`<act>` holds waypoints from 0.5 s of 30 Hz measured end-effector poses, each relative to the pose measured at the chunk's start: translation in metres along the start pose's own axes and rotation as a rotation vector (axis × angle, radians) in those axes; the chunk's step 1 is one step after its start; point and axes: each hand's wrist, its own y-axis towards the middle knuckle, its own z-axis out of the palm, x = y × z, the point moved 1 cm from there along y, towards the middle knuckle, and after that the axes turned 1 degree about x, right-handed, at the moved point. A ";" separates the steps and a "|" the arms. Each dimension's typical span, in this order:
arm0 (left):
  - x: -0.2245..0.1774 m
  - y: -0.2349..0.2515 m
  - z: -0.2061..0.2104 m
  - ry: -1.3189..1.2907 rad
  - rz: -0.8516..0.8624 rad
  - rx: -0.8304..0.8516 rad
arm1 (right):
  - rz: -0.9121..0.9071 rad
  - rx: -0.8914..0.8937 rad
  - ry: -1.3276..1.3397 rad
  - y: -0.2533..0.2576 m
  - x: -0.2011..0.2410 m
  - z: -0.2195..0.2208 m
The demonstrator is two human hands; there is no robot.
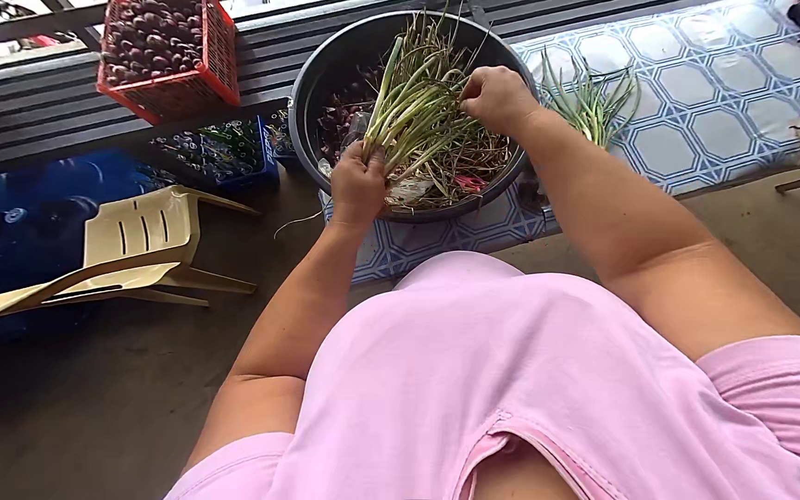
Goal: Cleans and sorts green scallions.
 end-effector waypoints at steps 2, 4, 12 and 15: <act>0.002 0.001 0.001 -0.021 0.053 0.011 | -0.178 -0.006 -0.006 -0.008 0.008 0.015; 0.004 0.001 0.002 -0.031 0.101 0.027 | -0.373 -0.117 0.035 -0.015 0.016 0.026; 0.011 0.001 0.010 -0.104 0.179 -0.008 | -0.529 -0.077 -0.120 -0.012 0.029 0.035; 0.012 0.001 0.010 -0.134 0.173 0.010 | -0.505 -0.010 -0.157 -0.011 0.035 0.030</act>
